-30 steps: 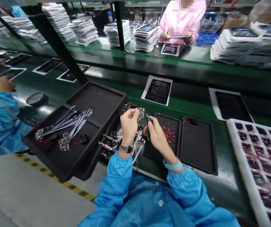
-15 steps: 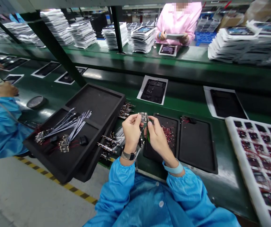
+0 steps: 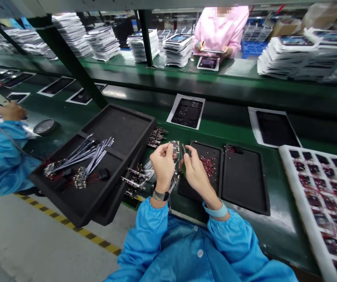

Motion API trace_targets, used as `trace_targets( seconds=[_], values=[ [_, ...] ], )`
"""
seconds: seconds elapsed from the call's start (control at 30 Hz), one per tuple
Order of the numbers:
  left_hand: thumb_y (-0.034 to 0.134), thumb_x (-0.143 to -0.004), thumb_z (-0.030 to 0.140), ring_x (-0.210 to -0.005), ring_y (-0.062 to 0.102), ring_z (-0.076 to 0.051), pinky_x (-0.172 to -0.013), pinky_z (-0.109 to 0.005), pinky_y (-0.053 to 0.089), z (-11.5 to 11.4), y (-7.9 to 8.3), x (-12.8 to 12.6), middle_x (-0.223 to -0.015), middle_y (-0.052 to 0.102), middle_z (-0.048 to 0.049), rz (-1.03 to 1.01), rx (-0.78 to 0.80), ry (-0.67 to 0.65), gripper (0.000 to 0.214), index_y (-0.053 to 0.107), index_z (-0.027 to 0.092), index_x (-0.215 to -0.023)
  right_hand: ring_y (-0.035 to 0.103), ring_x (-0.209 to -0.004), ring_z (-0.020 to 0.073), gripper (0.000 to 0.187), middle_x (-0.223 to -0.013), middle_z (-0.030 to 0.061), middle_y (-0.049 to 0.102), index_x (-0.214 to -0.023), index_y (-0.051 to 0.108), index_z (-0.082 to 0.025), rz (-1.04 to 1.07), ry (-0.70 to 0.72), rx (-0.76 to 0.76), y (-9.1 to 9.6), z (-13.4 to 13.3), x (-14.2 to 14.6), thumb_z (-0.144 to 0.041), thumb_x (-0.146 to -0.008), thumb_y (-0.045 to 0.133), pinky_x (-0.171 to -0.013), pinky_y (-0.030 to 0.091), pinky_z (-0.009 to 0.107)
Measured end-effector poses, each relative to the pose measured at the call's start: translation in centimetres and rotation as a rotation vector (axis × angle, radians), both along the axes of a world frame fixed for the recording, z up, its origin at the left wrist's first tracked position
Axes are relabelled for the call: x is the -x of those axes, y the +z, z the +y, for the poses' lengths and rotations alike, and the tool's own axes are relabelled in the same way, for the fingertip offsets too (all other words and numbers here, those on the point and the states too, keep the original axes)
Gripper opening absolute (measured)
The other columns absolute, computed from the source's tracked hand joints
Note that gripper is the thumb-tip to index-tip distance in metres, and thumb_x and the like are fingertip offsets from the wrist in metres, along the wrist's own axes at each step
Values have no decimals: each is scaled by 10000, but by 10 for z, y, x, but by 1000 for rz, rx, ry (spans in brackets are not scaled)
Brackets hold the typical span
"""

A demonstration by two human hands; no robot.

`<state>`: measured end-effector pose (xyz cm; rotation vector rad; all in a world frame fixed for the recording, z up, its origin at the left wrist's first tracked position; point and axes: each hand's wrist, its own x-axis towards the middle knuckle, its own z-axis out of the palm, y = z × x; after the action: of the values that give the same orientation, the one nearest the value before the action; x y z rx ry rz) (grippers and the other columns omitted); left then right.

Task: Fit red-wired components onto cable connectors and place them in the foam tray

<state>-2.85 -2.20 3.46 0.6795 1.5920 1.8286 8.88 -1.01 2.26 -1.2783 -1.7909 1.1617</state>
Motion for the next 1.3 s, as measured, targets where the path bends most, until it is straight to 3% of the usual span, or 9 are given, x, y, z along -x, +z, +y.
trace_targets(
  seconds=[0.17,0.43,0.57,0.77,0.87,0.97,1.07,1.2,1.3],
  values=[
    [686,-913,308,-617,684,-134,-599,-226,534,-2,1,-2,-822,769,-90,76,6,4,222,750,97,-938,670,-751,264,496,-803,52,674,-1516,397,-203,9,30,-4,-3,-2,2,-448,-1088,345,-731,504,396],
    [700,-898,328,-610,682,-136,-586,-222,521,-2,-3,-2,-785,755,-77,18,-9,-20,229,750,105,-917,632,-658,242,446,-735,26,651,-1437,453,-211,25,26,-8,-1,-4,0,-461,-1085,340,-644,474,362],
    [749,-852,350,-600,669,-129,-585,-226,510,0,-4,0,-791,753,-73,-111,-27,-51,258,747,101,-918,605,-614,226,428,-693,4,627,-1400,471,-231,102,37,24,-1,-3,0,-493,-1076,373,-614,475,354],
    [866,-689,317,-561,590,-97,-584,-228,481,9,-14,8,-679,667,-15,-512,-69,-222,294,701,104,-806,540,-517,184,429,-633,-45,575,-1293,479,-247,466,153,281,-1,0,8,-575,-1017,483,-529,481,329],
    [875,-667,301,-550,577,-91,-568,-224,478,6,-14,17,-660,646,0,-559,-63,-233,300,688,110,-803,548,-510,173,462,-620,-57,584,-1288,483,-240,569,124,352,3,3,1,-585,-987,538,-520,483,311],
    [829,-748,333,-516,578,-102,-515,-224,460,-1,-14,29,-673,666,-14,-322,27,-206,278,719,107,-866,579,-535,169,423,-641,-52,609,-1299,507,-246,614,-16,308,12,5,-25,-531,-994,568,-536,489,298],
    [698,-885,320,-542,634,-153,-534,-256,477,-3,-19,37,-697,711,-61,75,251,-315,220,753,112,-933,610,-570,177,382,-652,-36,624,-1306,554,-247,593,-133,222,25,4,-65,-476,-1001,581,-548,496,293],
    [689,-886,229,-887,742,-268,-789,-336,529,4,-32,38,-914,783,-159,591,461,-338,128,793,157,-902,627,-587,198,383,-654,-9,642,-1319,591,-240,542,-277,135,42,-6,-124,-437,-990,590,-545,494,303],
    [621,-927,218,-1032,709,-323,-913,-401,519,3,-40,36,-1016,769,-192,971,581,-275,212,799,156,-1024,615,-572,216,368,-642,14,648,-1304,635,-241,472,-426,58,50,-26,-173,-406,-978,597,-547,483,329]
  ],
)
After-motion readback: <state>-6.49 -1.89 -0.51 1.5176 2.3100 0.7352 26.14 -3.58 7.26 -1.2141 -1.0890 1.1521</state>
